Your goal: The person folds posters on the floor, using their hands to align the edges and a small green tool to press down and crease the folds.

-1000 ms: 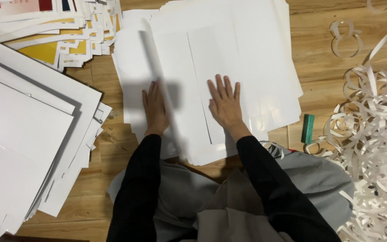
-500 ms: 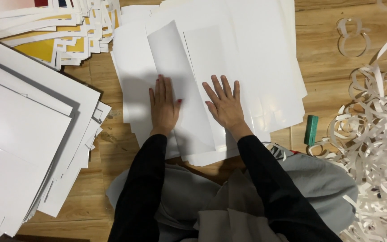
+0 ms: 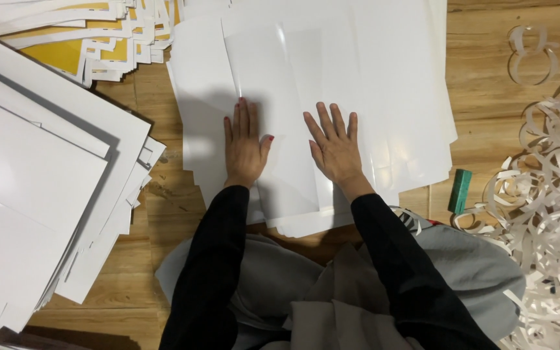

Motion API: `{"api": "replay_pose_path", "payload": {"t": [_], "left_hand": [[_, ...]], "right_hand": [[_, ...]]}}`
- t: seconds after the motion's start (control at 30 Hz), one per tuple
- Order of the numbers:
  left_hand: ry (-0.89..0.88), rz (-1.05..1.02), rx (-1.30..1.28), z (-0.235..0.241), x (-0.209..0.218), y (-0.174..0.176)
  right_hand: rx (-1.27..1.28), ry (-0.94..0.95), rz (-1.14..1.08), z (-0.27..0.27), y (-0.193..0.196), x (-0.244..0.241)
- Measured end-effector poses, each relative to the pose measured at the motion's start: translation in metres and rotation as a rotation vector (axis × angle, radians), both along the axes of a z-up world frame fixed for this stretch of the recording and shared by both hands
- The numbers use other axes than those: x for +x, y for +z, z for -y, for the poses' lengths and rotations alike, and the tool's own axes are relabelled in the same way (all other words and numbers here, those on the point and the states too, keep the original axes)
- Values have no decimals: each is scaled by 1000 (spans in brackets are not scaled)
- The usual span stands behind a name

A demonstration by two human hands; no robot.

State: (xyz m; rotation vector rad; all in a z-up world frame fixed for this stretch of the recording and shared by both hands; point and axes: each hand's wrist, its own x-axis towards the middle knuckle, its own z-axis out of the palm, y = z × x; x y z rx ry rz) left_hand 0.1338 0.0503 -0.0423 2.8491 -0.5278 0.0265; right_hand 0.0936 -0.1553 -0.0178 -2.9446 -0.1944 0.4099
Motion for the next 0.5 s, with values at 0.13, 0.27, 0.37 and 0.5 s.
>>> {"api": "replay_pose_path", "payload": {"t": [0.13, 0.27, 0.37, 0.5], "left_hand": [[-2, -6, 10, 0, -1, 3], [0, -20, 35, 1, 0, 6], [-2, -34, 49, 1, -1, 7], [1, -33, 62, 2, 1, 6]], "right_hand": [[-6, -1, -13, -1, 0, 0], [-8, -13, -15, -1, -2, 0], [4, -19, -9, -1, -2, -1], [33, -8, -13, 1, -2, 1]]}}
